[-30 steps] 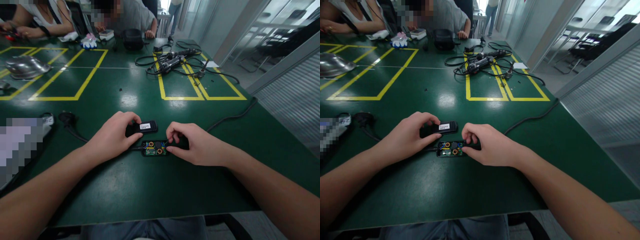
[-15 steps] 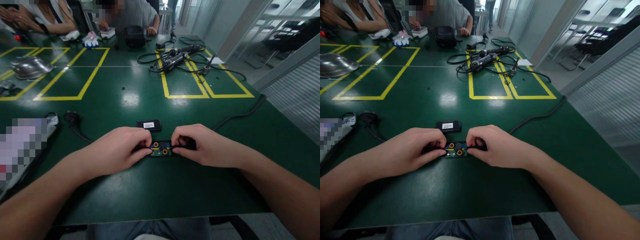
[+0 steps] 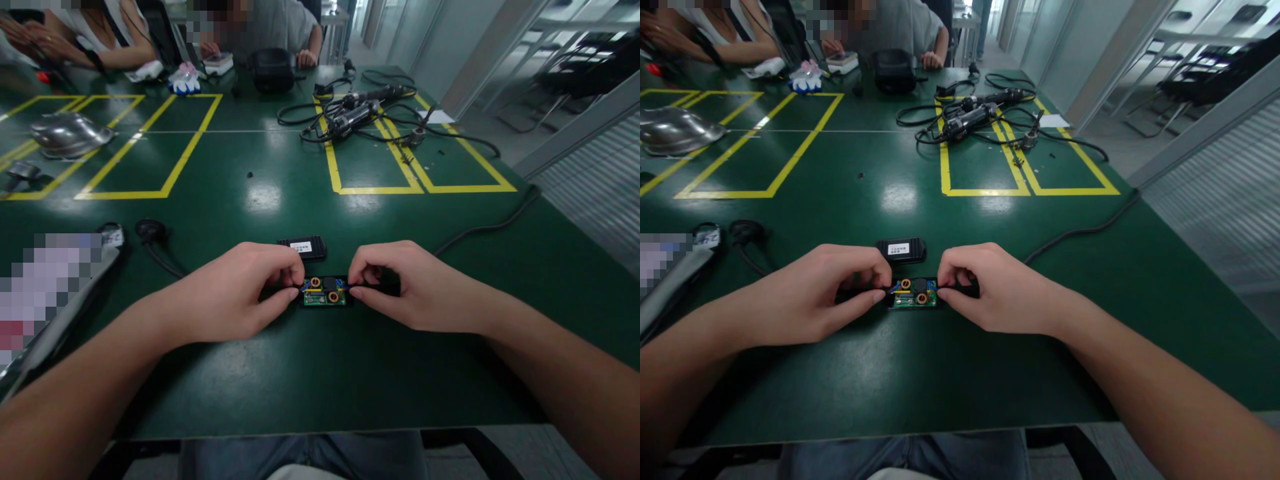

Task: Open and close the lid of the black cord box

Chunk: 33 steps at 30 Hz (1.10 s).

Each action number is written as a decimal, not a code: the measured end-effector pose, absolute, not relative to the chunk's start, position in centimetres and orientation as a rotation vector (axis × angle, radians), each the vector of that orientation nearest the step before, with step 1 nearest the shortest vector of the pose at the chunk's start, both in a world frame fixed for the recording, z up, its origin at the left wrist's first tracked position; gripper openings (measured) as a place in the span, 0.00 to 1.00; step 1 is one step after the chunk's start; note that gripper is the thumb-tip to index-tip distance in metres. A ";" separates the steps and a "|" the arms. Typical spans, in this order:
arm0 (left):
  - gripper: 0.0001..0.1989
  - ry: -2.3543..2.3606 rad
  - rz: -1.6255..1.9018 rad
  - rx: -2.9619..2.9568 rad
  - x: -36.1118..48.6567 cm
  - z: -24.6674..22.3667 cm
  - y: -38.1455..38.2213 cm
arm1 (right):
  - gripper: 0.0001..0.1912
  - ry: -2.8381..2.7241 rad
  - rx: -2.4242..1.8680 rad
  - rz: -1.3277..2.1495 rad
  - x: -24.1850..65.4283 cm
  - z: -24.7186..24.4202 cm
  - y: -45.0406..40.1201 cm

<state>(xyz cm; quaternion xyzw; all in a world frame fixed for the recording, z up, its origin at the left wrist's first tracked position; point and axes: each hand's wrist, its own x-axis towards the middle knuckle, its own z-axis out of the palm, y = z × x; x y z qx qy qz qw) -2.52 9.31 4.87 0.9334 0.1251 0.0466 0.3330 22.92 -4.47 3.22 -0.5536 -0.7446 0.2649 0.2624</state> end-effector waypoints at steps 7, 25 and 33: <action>0.07 0.263 0.111 2.504 -2.5 4.4 9.7 | 0.05 -2.078 -1.423 0.701 23.6 2.7 -4.4; 0.21 0.566 0.368 2.676 -1.8 1.8 11.1 | 0.03 -2.077 -1.434 0.602 23.4 2.5 -4.3; 0.21 0.271 0.587 2.634 -2.4 3.2 9.4 | 0.14 -1.852 -1.502 0.628 23.7 2.3 -4.4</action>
